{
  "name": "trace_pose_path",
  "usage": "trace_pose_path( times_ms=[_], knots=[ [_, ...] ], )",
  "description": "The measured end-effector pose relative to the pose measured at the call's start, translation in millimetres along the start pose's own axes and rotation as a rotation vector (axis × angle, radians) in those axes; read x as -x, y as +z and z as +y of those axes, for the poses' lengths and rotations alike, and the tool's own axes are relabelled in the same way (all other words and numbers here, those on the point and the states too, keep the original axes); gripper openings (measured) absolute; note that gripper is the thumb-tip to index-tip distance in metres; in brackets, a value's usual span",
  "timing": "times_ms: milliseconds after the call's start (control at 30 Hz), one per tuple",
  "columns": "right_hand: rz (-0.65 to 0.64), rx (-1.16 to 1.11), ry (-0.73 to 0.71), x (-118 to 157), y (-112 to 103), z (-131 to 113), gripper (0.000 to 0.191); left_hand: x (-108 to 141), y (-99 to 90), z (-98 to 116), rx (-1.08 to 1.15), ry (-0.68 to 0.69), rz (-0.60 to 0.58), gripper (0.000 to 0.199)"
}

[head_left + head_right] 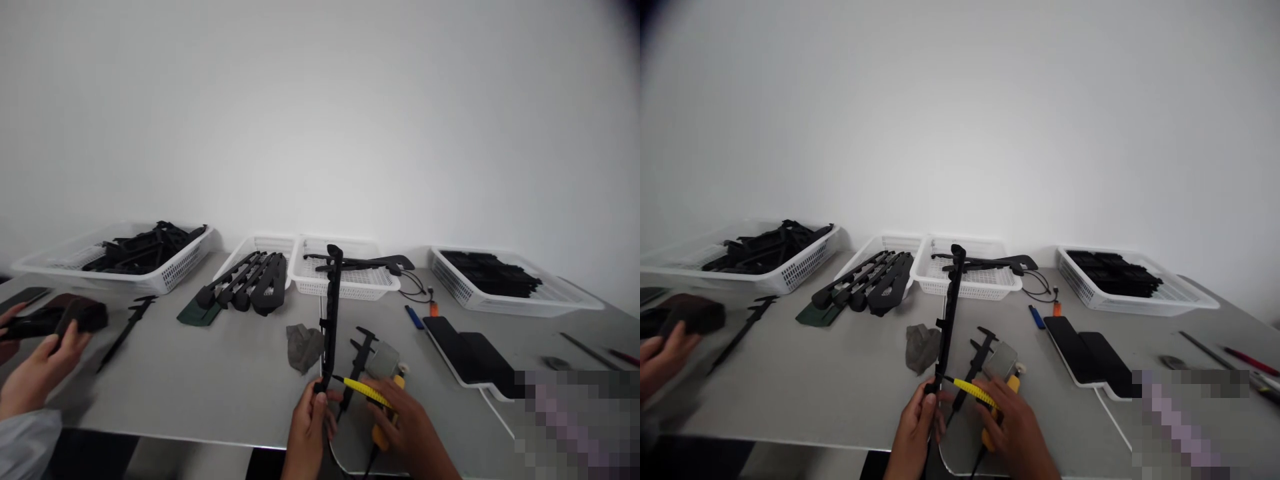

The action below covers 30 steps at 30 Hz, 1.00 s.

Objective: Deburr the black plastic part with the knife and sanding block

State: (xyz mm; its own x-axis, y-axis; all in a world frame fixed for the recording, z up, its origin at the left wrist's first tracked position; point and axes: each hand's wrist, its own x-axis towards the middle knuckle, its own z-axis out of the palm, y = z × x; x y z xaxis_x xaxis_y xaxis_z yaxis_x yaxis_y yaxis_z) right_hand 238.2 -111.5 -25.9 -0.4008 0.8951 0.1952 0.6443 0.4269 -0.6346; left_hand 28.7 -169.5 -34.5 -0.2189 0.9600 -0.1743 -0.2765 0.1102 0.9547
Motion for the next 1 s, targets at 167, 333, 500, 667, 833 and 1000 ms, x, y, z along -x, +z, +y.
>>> trace_pose_path(
  times_ms=[167, 333, 500, 667, 833, 1000],
  knots=[
    [0.004, 0.064, -0.028, 0.9, -0.3, -1.4, 0.035, -1.0, 2.6, 1.0, -0.013, -0.008, 0.035, 0.071],
    [0.011, 0.096, -0.023, 2.7, 4.1, 2.5, 0.036, -1.4, 5.3, 3.6, -0.016, -0.002, 0.049, 0.061],
    [-0.039, 0.072, 0.025, 2.5, 5.6, 5.1, 0.037, -8.6, 9.4, 4.7, -0.012, -0.058, 0.071, 0.059],
    [-0.022, 0.014, 0.061, -1.9, 4.6, 6.6, 0.037, -27.2, 12.3, 6.8, -0.054, -0.091, -0.040, 0.063],
    [0.061, -0.035, 0.052, -2.1, 5.6, 7.1, 0.036, -37.8, 10.2, 7.1, 0.026, -0.054, -0.044, 0.063],
    [0.035, -0.144, 0.058, 3.1, 7.7, -2.2, 0.038, -34.9, 5.5, 1.8, 0.117, -0.015, -0.035, 0.061]
  ],
)
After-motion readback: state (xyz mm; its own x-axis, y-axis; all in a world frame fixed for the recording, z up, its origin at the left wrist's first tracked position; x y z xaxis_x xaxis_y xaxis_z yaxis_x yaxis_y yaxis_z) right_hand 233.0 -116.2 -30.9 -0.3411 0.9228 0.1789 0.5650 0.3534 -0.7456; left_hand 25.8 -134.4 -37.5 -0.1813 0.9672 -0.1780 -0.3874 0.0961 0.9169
